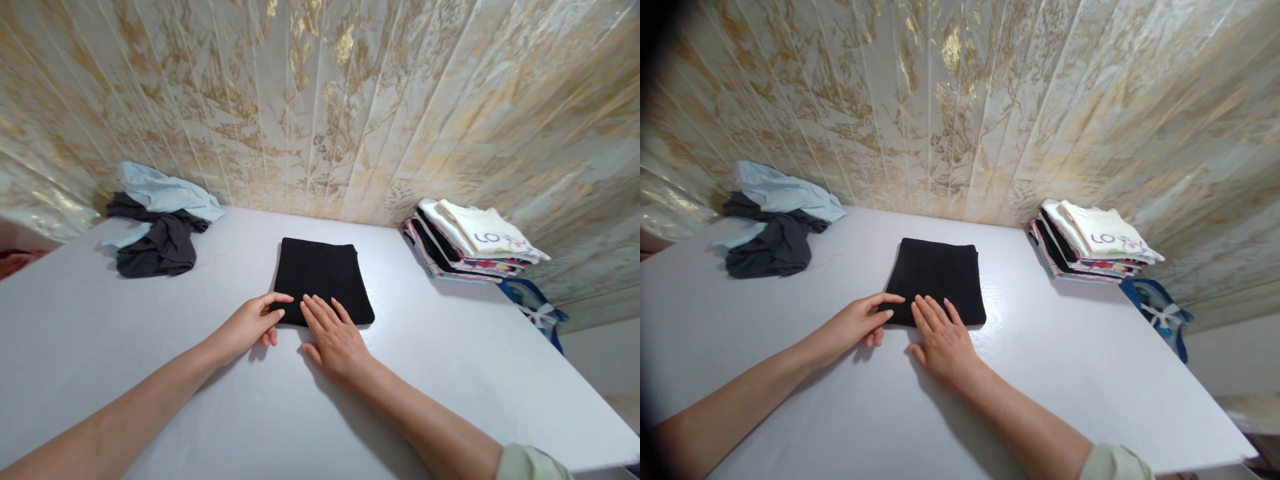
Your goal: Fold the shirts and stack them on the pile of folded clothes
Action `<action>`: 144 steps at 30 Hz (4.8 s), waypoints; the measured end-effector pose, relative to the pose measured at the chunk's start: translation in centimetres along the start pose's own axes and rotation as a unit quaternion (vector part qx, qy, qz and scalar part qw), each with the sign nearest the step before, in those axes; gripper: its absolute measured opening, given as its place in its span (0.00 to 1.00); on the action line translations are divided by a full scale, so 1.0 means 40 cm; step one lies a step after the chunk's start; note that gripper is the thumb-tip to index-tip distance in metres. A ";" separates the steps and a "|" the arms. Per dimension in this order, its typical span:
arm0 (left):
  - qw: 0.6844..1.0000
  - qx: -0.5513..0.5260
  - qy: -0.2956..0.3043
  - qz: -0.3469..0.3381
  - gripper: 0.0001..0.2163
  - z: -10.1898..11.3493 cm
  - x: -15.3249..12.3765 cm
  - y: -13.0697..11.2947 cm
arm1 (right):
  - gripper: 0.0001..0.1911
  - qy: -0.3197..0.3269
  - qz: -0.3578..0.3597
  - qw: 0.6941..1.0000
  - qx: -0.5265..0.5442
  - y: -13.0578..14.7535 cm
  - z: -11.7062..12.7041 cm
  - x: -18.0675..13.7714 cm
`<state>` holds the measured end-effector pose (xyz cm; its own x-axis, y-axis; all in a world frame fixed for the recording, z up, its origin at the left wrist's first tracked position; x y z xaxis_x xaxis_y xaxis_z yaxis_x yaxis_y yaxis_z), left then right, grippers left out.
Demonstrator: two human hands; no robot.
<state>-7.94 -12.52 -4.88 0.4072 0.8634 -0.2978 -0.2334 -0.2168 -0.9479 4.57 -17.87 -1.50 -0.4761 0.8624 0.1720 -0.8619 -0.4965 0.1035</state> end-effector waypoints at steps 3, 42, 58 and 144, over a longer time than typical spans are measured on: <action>0.998 0.062 -0.030 -0.001 0.22 0.024 0.001 0.008 | 0.34 0.012 0.004 1.000 0.003 0.003 -0.009 -0.001; 0.905 0.263 -0.308 -0.134 0.12 0.215 0.330 -0.115 | 0.06 -0.162 -0.410 0.877 0.192 -0.597 -0.015 0.140; 0.893 0.298 -0.321 -0.098 0.10 0.210 0.331 -0.124 | 0.06 -0.153 -0.421 0.893 0.048 -0.599 -0.003 0.146; 0.831 0.451 -0.217 -0.244 0.02 0.028 0.086 -0.180 | 0.20 -0.114 -0.103 0.988 0.021 -0.271 0.039 0.030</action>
<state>-5.87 -7.48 1.05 0.3362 0.8737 0.3516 -0.7805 0.4674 -0.4152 13.62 -11.59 -0.87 -0.2345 0.9033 0.3593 -0.9264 -0.3196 0.1990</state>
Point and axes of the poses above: each hand's wrist, its own x-axis towards the middle knuckle, its own z-axis out of the back of the hand, y = z × x, the point moved 9 cm from there along x, towards the middle knuckle, and after that the axes turned 5 degrees about -x, right-handed, at the moved point
